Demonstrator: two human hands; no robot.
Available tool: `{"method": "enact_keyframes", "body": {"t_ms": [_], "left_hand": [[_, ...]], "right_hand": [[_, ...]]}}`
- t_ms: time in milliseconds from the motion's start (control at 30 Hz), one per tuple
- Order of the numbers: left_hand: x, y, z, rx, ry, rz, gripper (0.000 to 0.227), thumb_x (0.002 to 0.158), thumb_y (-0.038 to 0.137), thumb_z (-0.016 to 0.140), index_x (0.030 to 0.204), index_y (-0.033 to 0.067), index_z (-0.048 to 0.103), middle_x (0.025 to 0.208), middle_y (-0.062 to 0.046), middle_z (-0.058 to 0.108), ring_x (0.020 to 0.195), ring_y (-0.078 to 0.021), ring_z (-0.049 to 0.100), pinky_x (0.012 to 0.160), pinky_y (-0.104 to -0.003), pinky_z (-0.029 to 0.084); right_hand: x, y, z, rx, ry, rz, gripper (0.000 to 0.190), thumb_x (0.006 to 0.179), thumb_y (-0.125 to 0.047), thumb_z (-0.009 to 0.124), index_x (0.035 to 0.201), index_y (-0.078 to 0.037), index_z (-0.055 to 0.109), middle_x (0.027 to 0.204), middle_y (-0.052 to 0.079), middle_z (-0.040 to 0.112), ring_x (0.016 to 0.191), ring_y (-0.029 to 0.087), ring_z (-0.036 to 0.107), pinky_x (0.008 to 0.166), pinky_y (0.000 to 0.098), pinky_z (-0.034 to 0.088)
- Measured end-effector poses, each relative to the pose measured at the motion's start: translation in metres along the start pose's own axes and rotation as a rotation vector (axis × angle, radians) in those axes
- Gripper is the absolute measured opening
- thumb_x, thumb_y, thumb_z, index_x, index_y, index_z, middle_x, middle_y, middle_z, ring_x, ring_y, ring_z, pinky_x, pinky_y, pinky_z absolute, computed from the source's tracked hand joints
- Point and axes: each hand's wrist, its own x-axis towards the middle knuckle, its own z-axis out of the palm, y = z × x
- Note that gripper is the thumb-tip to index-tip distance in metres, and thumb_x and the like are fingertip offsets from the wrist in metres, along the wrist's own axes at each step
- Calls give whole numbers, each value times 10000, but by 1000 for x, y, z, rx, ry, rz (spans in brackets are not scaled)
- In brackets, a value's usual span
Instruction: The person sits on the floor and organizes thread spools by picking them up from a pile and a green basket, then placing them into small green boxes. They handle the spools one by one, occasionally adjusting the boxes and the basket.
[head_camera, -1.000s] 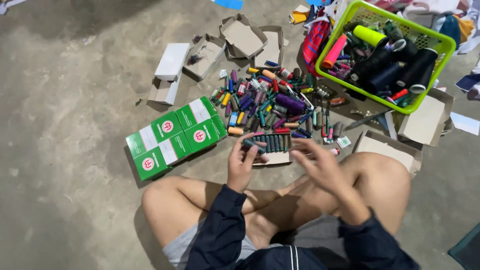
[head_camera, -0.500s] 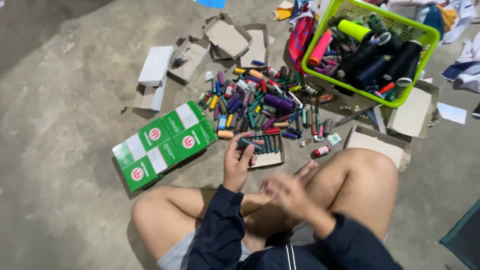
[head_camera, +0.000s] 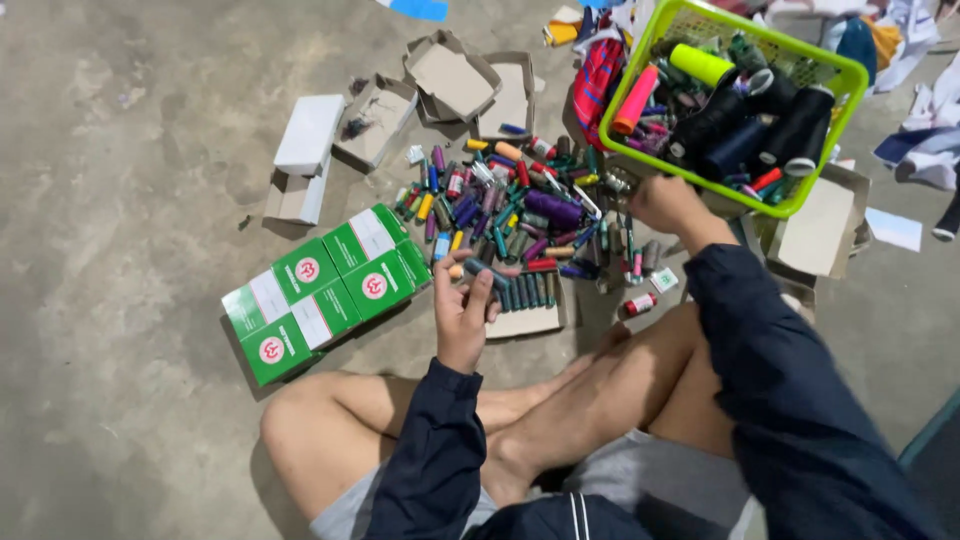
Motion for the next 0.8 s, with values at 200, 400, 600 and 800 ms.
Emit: {"method": "enact_keyframes", "body": {"t_ms": [200, 400, 600, 800], "left_hand": [[-9, -8, -14, 7, 1, -76, 303, 1065, 115, 537, 1330, 105, 389, 986, -322, 746, 443, -78, 421, 458, -180, 363], [-11, -9, -27, 72, 20, -96, 260, 1032, 150, 614, 1263, 61, 535, 1022, -317, 757, 417, -76, 494, 422, -166, 386], [-19, -26, -30, -26, 27, -151, 237, 1049, 161, 583, 1254, 72, 504, 896, -265, 752, 404, -124, 537, 419, -187, 444], [-32, -43, -54, 31, 49, -180, 218, 1073, 204, 576, 1227, 64, 511, 608, -124, 591, 413, -162, 567, 395, -191, 379]], "right_hand": [[4, 12, 68, 98, -155, 510, 462, 813, -350, 730, 1114, 1, 736, 1034, 302, 741, 1001, 480, 724, 795, 604, 610], [28, 47, 116, 65, -146, 554, 476, 803, -368, 792, 1148, -42, 755, 1150, 276, 736, 1106, 469, 693, 868, 602, 594], [7, 4, 84, 111, -200, 524, 507, 857, -291, 682, 1239, 42, 713, 1267, 337, 682, 1234, 475, 621, 1014, 568, 522], [-26, -45, 22, 50, -144, 525, 538, 858, -307, 675, 1270, 39, 688, 1228, 355, 689, 1194, 509, 640, 987, 593, 514]]}}
